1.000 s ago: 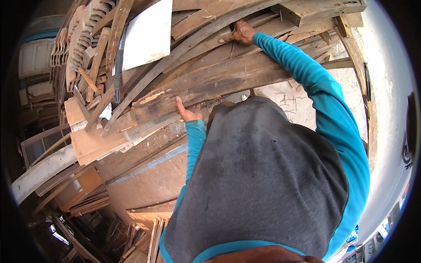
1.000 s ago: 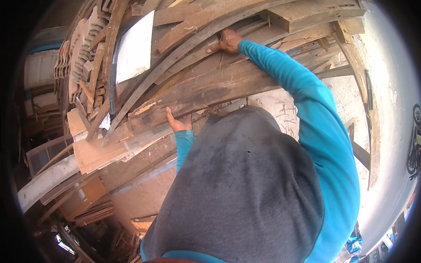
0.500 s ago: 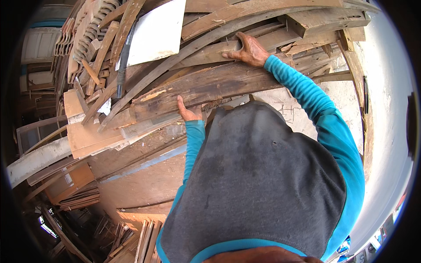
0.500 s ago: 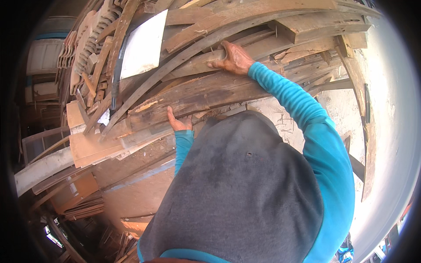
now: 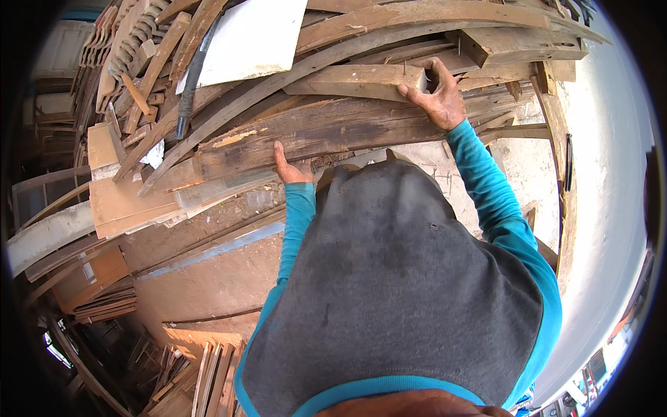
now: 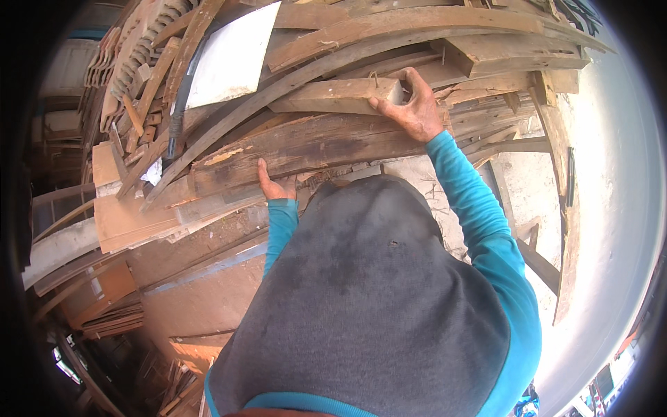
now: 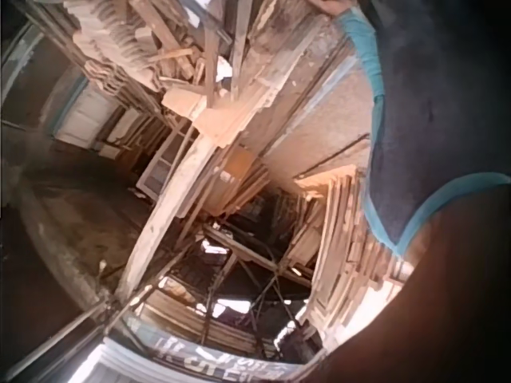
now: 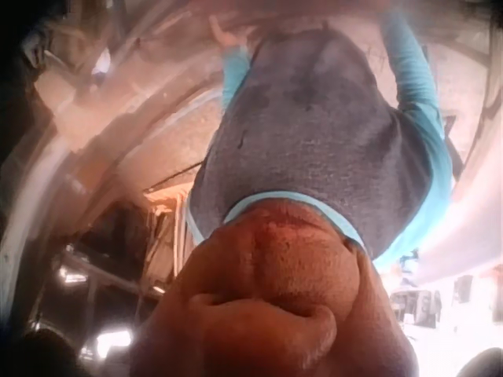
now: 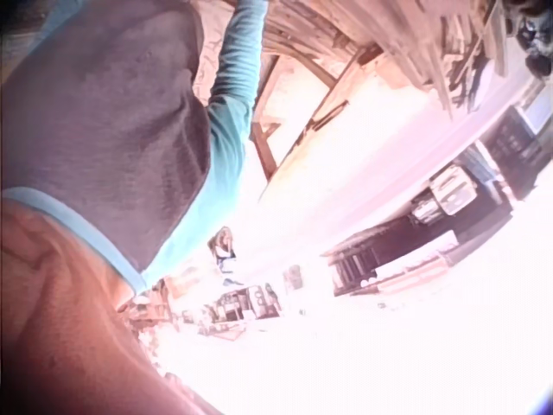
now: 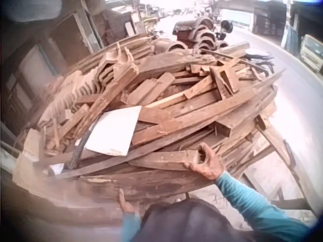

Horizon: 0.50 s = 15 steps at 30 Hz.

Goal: The person moves wood planks by hand from a central walkway area to a large stack of scrap wood at the edge of the workshop.

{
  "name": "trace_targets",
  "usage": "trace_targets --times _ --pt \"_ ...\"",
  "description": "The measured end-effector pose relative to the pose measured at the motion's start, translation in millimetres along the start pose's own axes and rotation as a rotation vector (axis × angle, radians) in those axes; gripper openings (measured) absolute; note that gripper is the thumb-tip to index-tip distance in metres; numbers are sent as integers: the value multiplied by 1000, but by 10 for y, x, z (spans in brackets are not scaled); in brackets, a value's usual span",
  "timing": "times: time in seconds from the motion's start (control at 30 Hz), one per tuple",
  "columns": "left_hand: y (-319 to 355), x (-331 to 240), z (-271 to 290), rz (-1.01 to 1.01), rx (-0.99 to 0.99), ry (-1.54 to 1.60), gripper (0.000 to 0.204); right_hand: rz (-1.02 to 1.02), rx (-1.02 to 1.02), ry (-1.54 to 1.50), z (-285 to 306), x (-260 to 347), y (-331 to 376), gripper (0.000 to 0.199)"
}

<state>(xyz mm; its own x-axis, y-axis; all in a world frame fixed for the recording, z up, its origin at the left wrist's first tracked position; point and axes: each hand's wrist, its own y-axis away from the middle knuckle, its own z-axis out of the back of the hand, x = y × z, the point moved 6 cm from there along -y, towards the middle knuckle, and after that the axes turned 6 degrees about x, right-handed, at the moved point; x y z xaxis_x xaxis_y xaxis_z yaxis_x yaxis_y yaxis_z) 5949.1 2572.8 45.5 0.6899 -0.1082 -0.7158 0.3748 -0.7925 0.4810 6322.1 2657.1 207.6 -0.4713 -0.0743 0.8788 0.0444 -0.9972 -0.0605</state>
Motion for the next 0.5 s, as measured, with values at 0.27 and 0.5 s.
trace_targets --times 0.27,0.5 --pt "-69 29 43 20 57 35 79 234 -172 -90 -94 422 212 55" --pt "-47 19 90 -1 -52 -48 74 170 4 220 -14 322 203 64"
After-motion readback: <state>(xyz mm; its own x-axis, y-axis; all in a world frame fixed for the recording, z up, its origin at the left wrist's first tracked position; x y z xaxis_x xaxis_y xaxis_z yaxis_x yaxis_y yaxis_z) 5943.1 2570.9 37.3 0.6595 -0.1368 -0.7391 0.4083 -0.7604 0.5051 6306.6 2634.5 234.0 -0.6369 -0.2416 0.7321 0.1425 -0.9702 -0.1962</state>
